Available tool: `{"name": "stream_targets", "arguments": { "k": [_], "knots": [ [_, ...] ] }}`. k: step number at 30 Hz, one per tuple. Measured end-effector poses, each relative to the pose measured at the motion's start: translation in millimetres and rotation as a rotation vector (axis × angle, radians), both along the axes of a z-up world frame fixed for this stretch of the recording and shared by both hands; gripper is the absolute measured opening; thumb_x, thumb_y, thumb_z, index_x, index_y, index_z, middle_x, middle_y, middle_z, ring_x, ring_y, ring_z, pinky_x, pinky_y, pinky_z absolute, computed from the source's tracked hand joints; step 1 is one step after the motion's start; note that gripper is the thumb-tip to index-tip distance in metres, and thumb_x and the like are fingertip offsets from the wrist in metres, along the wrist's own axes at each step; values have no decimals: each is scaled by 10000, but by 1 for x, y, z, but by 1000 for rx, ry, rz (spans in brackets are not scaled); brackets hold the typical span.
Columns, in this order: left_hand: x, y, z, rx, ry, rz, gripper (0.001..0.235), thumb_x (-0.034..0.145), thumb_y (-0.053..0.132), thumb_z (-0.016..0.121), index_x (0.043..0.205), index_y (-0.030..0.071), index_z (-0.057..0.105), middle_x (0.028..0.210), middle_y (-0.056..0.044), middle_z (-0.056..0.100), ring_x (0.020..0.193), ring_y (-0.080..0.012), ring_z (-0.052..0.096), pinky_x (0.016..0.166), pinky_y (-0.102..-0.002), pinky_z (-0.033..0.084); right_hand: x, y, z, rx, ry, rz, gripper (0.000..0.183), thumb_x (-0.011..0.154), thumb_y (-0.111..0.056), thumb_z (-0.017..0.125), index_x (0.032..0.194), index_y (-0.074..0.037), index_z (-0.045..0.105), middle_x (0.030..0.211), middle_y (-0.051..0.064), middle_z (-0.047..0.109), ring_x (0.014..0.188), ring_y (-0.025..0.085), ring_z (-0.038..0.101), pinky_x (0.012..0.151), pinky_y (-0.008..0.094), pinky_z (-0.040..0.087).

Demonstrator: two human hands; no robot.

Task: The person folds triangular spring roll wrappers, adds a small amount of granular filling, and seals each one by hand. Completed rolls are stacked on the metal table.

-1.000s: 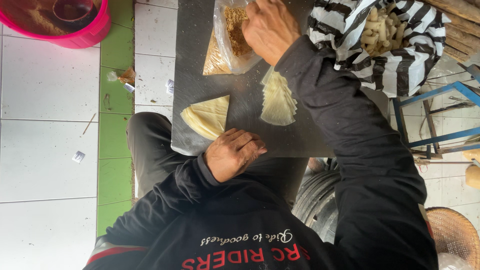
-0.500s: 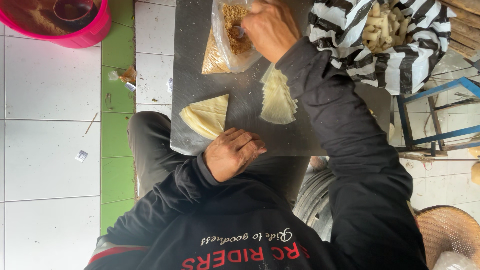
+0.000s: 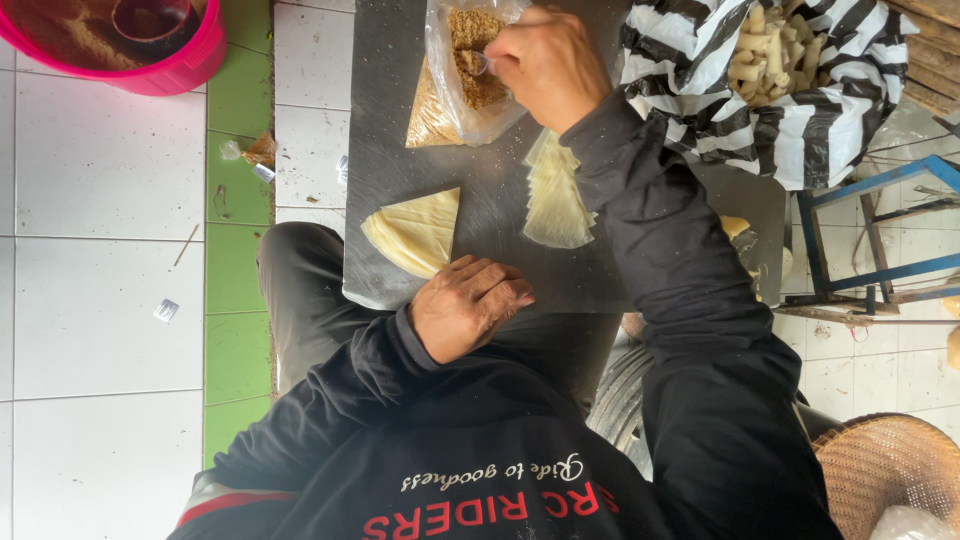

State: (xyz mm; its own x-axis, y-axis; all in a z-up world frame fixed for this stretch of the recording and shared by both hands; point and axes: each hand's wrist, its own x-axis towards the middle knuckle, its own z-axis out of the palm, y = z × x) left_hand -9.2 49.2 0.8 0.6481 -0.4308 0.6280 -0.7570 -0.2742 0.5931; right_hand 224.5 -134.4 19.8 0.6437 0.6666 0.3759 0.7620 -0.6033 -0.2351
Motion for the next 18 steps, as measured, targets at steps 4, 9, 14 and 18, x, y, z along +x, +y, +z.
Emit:
{"name": "stream_targets", "arguments": {
  "k": [4, 9, 14, 18],
  "knots": [
    [1, -1, 3, 4, -6, 13, 150, 943, 129, 749, 1034, 52, 657, 1035, -75, 694, 891, -241, 684, 767, -377, 531, -9, -10, 5, 114, -15, -24, 112, 909, -28, 794, 1021, -36, 801, 929, 112, 720, 796, 235, 706, 740, 360, 570],
    [1, -1, 9, 16, 7, 58, 183, 939, 95, 744, 1093, 29, 670, 1095, -95, 677, 943, -263, 684, 803, -384, 539, -35, -22, 20, 216, 102, -76, 73, 969, -42, 811, 1037, -24, 794, 926, 93, 731, 768, 193, 710, 681, 313, 551],
    [-1, -11, 13, 138, 8, 173, 323, 925, 136, 762, 1202, 1, 664, 1208, -125, 614, 992, -285, 642, 843, -403, 532, -83, -56, 41, 174, 101, -99, 112, 1015, -52, 803, 1119, -17, 780, 982, 83, 755, 804, 155, 705, 702, 288, 540],
    [-2, -24, 12, 218, 58, 252, 399, 917, 156, 751, 1266, -12, 654, 1261, -129, 579, 1033, -284, 613, 868, -413, 518, -137, -77, 47, 145, 251, -271, 98, 1020, -81, 817, 1091, -24, 781, 937, 80, 758, 726, 134, 677, 635, 282, 509]
  ]
}}
